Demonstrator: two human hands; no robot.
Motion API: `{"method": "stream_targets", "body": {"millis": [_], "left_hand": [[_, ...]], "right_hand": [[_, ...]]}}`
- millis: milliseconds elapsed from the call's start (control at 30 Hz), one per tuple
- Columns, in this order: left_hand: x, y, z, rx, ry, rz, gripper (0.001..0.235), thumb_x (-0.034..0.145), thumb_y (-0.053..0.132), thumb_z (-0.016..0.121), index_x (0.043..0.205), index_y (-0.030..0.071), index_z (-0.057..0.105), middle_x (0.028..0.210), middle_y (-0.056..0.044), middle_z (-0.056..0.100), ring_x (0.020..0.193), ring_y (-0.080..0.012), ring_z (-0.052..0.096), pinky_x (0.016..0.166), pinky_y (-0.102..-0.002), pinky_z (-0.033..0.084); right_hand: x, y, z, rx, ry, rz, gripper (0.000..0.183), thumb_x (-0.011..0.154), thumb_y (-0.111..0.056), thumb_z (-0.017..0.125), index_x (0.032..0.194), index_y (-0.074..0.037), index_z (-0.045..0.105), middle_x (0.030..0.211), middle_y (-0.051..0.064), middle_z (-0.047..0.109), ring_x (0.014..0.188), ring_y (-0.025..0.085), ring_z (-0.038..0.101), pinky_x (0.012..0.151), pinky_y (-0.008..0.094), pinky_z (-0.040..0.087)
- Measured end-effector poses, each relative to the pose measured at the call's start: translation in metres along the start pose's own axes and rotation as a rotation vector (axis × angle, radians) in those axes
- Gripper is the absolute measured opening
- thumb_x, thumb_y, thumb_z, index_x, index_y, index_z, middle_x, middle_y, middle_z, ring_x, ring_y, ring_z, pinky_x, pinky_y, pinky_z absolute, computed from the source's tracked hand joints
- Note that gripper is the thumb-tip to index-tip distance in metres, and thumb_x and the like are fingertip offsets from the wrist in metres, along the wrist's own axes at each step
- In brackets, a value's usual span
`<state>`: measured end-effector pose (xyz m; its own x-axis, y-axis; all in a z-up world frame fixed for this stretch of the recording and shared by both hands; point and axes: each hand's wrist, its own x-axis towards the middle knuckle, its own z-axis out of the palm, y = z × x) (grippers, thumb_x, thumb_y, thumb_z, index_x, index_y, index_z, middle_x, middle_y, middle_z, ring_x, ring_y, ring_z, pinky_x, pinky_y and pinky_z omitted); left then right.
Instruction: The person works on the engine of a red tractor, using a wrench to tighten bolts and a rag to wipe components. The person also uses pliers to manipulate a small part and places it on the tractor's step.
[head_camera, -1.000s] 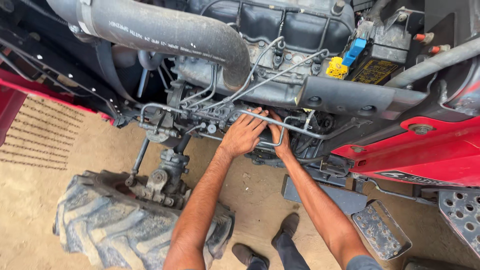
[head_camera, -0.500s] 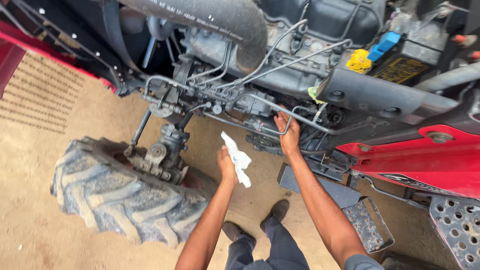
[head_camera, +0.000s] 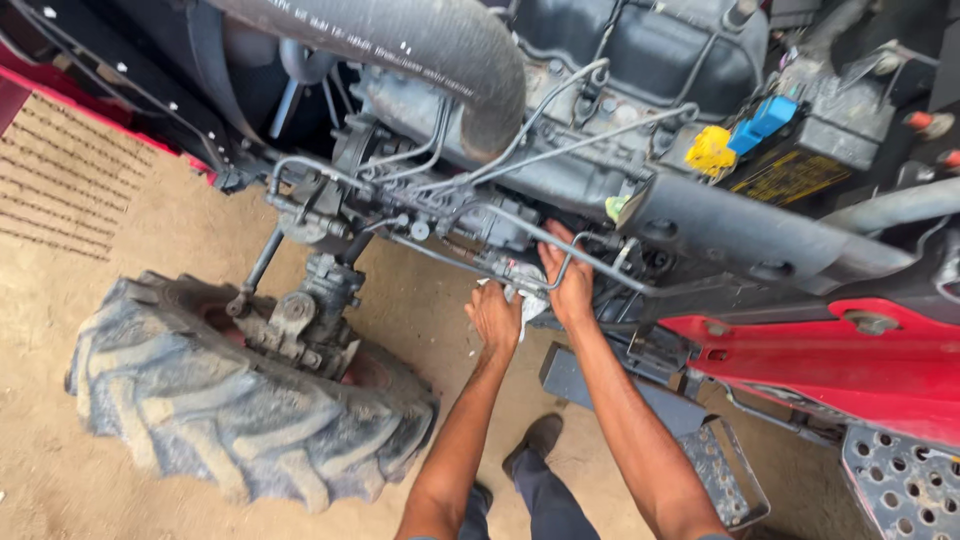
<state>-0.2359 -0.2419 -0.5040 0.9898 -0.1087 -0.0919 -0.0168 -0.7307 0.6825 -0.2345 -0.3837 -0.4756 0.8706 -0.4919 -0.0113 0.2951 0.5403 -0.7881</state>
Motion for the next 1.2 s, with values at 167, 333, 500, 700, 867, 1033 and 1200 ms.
{"method": "stream_targets", "body": {"millis": [167, 333, 500, 700, 867, 1033, 1200], "left_hand": [[0.017, 0.011, 0.015, 0.193, 0.037, 0.401, 0.035, 0.076, 0.020, 0.075, 0.106, 0.004, 0.072, 0.122, -0.019, 0.069, 0.117, -0.0378, 0.058, 0.095, -0.058, 0.037], [0.012, -0.002, 0.002, 0.086, -0.103, 0.588, 0.029, 0.088, 0.019, 0.064, 0.111, 0.003, 0.071, 0.118, -0.021, 0.070, 0.123, -0.0376, 0.056, 0.109, -0.068, 0.027], [-0.018, 0.005, -0.109, -0.026, -0.431, 0.366, 0.027, 0.095, 0.019, 0.054, 0.117, 0.012, 0.068, 0.116, -0.011, 0.074, 0.113, -0.0299, 0.067, 0.101, -0.045, 0.052], [-0.004, 0.080, -0.196, -0.130, 0.191, 1.193, 0.032, 0.078, 0.006, 0.061, 0.109, 0.002, 0.064, 0.110, -0.012, 0.066, 0.108, -0.0314, 0.062, 0.097, -0.045, 0.049], [0.020, 0.108, -0.170, 0.006, -0.145, 1.287, 0.017, 0.083, 0.012, 0.069, 0.098, 0.006, 0.063, 0.092, -0.010, 0.062, 0.093, -0.0311, 0.061, 0.084, -0.045, 0.049], [0.035, 0.100, -0.136, 0.061, -0.195, 1.248, 0.023, 0.085, 0.015, 0.068, 0.103, 0.003, 0.060, 0.084, -0.009, 0.063, 0.081, -0.0300, 0.066, 0.075, -0.045, 0.054], [0.040, 0.091, -0.124, 0.070, -0.111, 1.254, 0.020, 0.085, 0.021, 0.069, 0.095, 0.007, 0.060, 0.073, -0.009, 0.065, 0.069, -0.0299, 0.068, 0.066, -0.044, 0.056]], "right_hand": [[0.017, -0.001, 0.000, 0.019, -0.027, 0.046, 0.054, 0.100, -0.009, 0.061, 0.151, 0.003, 0.045, 0.161, 0.015, 0.041, 0.149, 0.025, 0.038, 0.123, 0.040, 0.031], [0.028, -0.005, 0.010, -0.020, -0.029, 0.046, 0.058, 0.097, -0.011, 0.065, 0.150, 0.003, 0.045, 0.160, 0.013, 0.044, 0.150, 0.024, 0.038, 0.124, 0.038, 0.029], [0.039, 0.002, 0.010, 0.078, 0.035, 0.061, 0.052, 0.097, -0.012, 0.069, 0.143, 0.004, 0.053, 0.147, 0.014, 0.053, 0.142, 0.024, 0.045, 0.121, 0.039, 0.032], [0.064, 0.012, 0.004, 0.019, -0.008, 0.086, 0.044, 0.094, -0.014, 0.074, 0.131, 0.005, 0.061, 0.134, 0.014, 0.061, 0.131, 0.025, 0.051, 0.118, 0.039, 0.033], [0.084, 0.006, 0.011, -0.117, 0.044, 0.176, 0.052, 0.083, -0.020, 0.080, 0.128, -0.001, 0.063, 0.133, 0.009, 0.062, 0.128, 0.022, 0.051, 0.114, 0.035, 0.032], [0.096, 0.005, 0.016, -0.151, 0.041, 0.193, 0.057, 0.078, -0.018, 0.086, 0.128, -0.002, 0.065, 0.132, 0.009, 0.063, 0.125, 0.022, 0.053, 0.111, 0.035, 0.038], [0.100, 0.009, 0.021, -0.176, 0.059, 0.203, 0.056, 0.078, -0.018, 0.085, 0.128, -0.002, 0.065, 0.132, 0.009, 0.063, 0.124, 0.022, 0.053, 0.110, 0.035, 0.038]]}}
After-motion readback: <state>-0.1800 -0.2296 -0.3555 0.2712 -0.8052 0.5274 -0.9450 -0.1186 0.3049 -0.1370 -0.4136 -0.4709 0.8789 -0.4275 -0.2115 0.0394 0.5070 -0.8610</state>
